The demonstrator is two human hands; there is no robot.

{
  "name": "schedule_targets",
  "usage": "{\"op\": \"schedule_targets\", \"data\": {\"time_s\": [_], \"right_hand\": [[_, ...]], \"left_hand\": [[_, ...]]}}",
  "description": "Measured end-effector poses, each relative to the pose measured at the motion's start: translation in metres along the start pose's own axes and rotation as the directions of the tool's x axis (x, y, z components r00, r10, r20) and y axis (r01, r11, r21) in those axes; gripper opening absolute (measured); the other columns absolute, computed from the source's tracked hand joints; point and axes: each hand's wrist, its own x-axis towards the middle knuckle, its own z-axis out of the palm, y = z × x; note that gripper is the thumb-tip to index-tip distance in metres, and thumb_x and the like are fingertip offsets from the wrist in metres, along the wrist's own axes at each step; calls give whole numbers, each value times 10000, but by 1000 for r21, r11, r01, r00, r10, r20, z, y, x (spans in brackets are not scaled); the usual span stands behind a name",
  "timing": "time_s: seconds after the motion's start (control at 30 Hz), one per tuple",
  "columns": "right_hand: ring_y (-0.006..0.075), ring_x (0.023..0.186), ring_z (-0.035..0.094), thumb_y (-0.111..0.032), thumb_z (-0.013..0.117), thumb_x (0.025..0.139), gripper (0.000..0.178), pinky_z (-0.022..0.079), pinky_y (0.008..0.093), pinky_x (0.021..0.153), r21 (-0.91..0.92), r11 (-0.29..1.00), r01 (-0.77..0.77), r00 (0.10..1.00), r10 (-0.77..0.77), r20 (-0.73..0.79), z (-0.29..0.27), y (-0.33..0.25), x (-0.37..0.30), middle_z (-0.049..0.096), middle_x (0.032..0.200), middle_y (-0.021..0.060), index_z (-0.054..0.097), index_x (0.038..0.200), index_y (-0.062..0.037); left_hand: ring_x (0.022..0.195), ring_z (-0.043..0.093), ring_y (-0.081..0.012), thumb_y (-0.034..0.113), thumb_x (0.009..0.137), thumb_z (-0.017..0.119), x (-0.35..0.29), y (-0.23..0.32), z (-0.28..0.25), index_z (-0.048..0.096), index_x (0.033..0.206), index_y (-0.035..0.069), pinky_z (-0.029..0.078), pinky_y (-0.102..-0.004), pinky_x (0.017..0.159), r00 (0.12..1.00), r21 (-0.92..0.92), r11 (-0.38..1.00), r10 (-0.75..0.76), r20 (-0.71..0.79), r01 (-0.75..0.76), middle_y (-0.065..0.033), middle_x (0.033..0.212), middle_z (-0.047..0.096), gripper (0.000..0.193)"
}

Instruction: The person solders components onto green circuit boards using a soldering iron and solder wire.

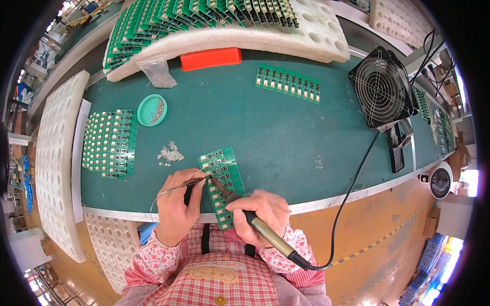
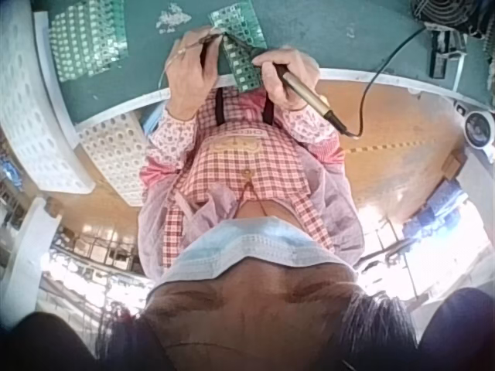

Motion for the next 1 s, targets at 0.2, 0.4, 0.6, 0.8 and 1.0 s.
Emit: {"op": "schedule_targets", "data": {"time_s": [0.2, 0.4, 0.6, 0.8, 1.0], "right_hand": [[184, 438, 522, -27, 685, 790, 59, 424, 320, 431, -17, 999, 36, 999, -36, 17, 0, 0, 2, 608, 605, 33, 668, 840, -54], [169, 444, 523, -57, 670, 840, 42, 418, 310, 428, 15, 997, 70, 992, -68, -104, -1, 6, -13, 603, 598, 30, 663, 873, -31], [194, 544, 574, -48, 703, 848, 144, 469, 317, 513, -63, 998, -1, 987, -9, -163, -2, 6, -20, 624, 667, 43, 662, 983, -21], [276, 857, 637, -92, 836, 728, 541, 490, 396, 798, -405, 912, 68, 992, -17, 129, 3, -2, -9, 639, 1001, 106, 621, 1224, -71], [269, 914, 622, -119, 832, 739, 613, 446, 405, 866, -462, 885, 52, 990, 16, 143, 8, -2, -8, 623, 1030, 92, 579, 1296, -83]], "left_hand": [[860, 678, -308, -73, 823, 695, 0, 0, 0, 671, 983, -10, 531, -360, 741, 1000, 3, 1000, 2, -4, -2, -132, 1020, 706, 174], [858, 676, -309, -73, 825, 695, 0, 0, 1, 666, 977, -12, 530, -360, 742, 1000, 0, 1000, 10, -10, -10, -136, 1019, 705, 167], [857, 671, -307, -71, 830, 690, -1, 0, 1, 663, 1000, -5, 526, -363, 745, 1000, 1, 1000, 10, -7, -10, -132, 1014, 700, 185], [861, 671, -308, -72, 831, 689, -2, 0, -1, 660, 1016, -2, 526, -364, 745, 1000, 21, 1000, 13, -2, -13, -129, 1026, 697, 200], [800, 653, -275, -43, 832, 711, -6, -4, -5, 661, 1008, 20, 506, -351, 736, 992, -75, 997, -27, -126, 17, -103, 1023, 697, 194]]}}
